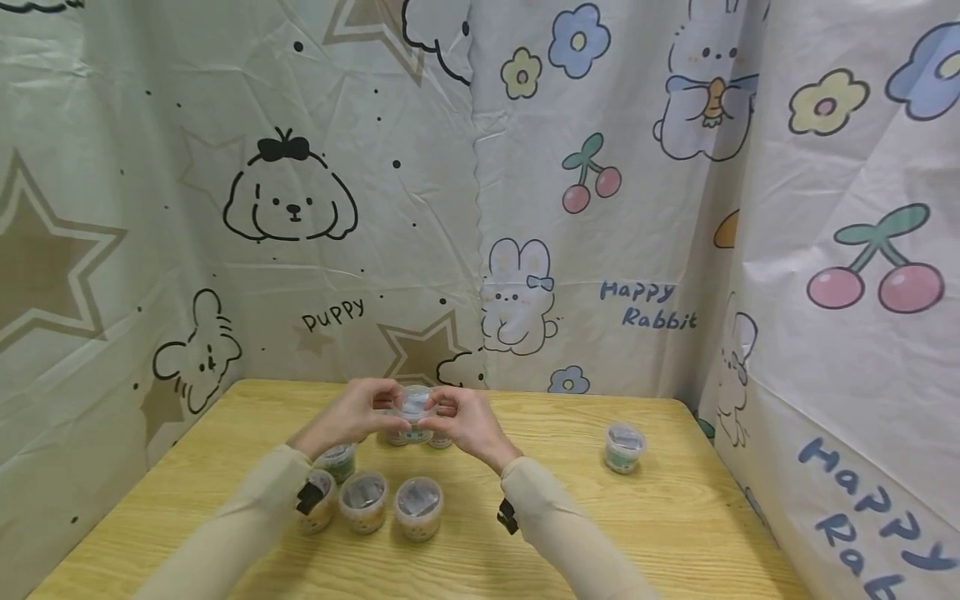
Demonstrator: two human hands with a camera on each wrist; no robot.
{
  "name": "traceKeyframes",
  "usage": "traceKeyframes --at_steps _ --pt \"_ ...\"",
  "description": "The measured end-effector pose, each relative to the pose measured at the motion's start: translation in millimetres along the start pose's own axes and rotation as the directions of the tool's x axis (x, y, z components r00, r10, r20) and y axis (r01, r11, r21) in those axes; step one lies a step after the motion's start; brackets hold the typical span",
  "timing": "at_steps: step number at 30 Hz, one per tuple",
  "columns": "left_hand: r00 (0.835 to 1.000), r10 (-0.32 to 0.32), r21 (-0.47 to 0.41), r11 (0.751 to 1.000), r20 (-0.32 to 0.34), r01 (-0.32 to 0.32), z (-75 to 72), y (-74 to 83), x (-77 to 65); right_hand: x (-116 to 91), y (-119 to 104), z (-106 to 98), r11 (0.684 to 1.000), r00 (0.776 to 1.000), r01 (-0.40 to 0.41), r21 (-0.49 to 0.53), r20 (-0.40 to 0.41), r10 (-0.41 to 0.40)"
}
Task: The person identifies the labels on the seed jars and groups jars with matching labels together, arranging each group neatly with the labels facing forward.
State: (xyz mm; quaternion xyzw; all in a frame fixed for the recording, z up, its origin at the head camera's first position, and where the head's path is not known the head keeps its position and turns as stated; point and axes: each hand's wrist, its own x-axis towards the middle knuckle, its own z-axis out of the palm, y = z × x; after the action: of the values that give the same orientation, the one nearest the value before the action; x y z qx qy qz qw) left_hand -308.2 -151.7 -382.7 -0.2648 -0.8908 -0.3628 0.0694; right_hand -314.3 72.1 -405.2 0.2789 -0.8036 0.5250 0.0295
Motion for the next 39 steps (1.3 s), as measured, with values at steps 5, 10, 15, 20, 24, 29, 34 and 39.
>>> traceKeyframes --at_steps 5,10,15,20,24,29,34,39 --pt "0.999 0.009 -0.009 1.0 0.043 -0.008 -6.0 -13.6 -3.4 7.4 12.8 6.6 1.0 0.998 0.009 -0.028 0.07 -0.007" --pt "0.996 0.005 0.01 1.0 0.088 -0.006 -9.0 -22.3 -4.2 14.4 19.5 15.4 0.993 0.992 0.069 -0.094 0.109 -0.058" --pt "0.992 0.022 0.033 0.999 0.127 -0.027 -9.1 -28.9 -3.5 16.6 20.7 21.9 0.978 0.987 0.112 -0.174 0.137 -0.089" --pt "0.987 0.066 0.088 0.993 0.149 -0.08 -10.7 -33.3 -2.8 20.5 23.1 29.0 0.944 0.98 0.188 -0.27 0.116 -0.162" --pt "0.981 0.071 0.16 0.982 0.182 -0.101 -11.9 -38.9 -4.0 23.4 26.3 38.1 0.902 0.97 0.239 -0.361 0.124 -0.208" --pt "0.976 0.04 0.212 0.973 0.215 -0.086 -11.3 -45.1 -4.2 25.4 30.3 46.5 0.888 0.974 0.225 -0.401 0.13 -0.187" --pt "0.966 0.012 0.335 0.937 0.258 -0.101 -6.4 -49.1 -3.3 23.8 31.9 51.5 0.884 0.983 0.152 -0.441 0.157 -0.091" --pt "0.958 -0.016 0.411 0.905 0.285 -0.107 -0.2 -53.1 -4.9 21.0 36.8 57.1 0.888 0.977 0.144 -0.436 0.205 -0.058"
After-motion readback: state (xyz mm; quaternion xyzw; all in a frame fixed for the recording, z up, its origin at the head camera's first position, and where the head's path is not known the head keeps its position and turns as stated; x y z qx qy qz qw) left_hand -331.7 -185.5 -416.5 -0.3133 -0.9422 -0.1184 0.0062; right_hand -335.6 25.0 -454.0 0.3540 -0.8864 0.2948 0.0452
